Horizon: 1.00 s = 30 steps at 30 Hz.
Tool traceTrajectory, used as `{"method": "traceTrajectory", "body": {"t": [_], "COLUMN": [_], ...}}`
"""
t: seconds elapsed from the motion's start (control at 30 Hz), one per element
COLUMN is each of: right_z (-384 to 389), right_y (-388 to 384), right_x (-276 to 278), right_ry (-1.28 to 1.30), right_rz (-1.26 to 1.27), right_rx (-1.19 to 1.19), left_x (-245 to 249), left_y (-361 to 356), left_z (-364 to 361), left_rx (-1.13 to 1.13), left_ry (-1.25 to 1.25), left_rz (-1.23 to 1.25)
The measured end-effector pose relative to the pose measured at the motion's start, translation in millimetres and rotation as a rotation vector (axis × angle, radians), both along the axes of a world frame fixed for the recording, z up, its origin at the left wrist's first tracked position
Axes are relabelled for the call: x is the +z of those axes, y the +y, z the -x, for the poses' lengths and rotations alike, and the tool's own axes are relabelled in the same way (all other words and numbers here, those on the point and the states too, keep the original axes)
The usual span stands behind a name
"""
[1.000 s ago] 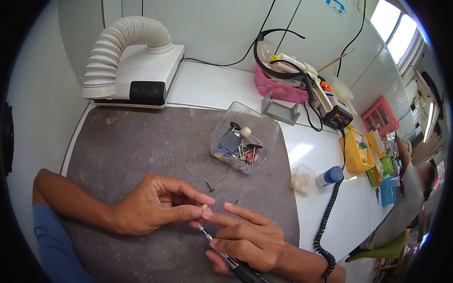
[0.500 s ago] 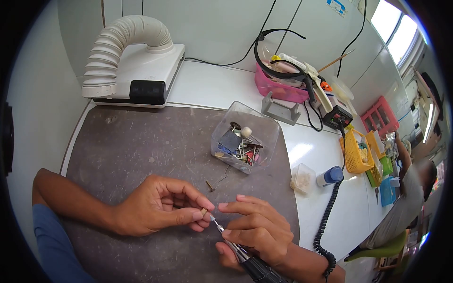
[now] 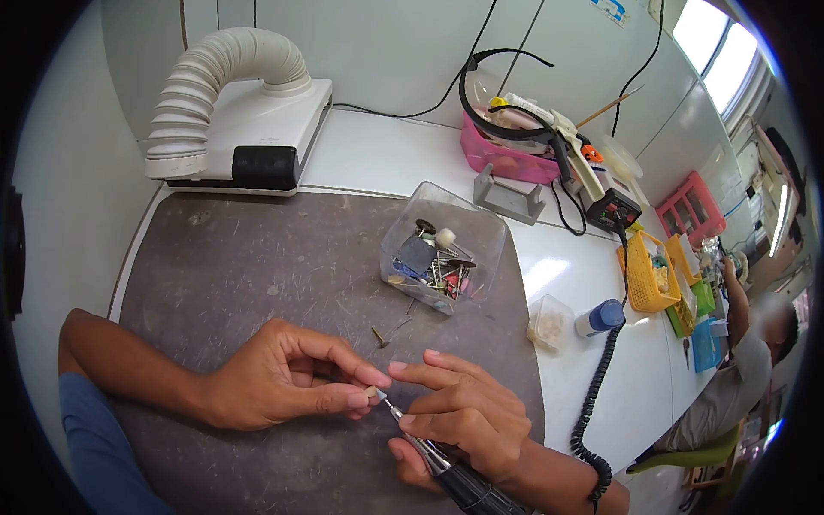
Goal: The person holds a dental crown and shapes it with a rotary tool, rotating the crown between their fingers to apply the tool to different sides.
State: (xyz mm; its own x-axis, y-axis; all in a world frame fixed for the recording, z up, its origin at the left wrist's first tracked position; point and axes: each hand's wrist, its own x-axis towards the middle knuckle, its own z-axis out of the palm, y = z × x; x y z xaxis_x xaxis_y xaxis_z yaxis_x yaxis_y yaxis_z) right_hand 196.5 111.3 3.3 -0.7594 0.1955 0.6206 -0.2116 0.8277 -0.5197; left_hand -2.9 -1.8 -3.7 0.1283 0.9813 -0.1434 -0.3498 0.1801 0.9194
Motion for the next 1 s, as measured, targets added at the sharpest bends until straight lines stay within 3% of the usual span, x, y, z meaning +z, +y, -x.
{"method": "traceTrajectory", "body": {"t": [1.0], "right_z": [1.1], "right_y": [-0.9], "right_x": [-0.4], "right_ry": [0.001], "right_rz": [0.016], "right_rx": [-0.013], "left_x": [1.7], "left_y": [-1.2], "left_z": [0.0], "left_rx": [0.008], "left_ry": [0.015], "left_rz": [0.008]}}
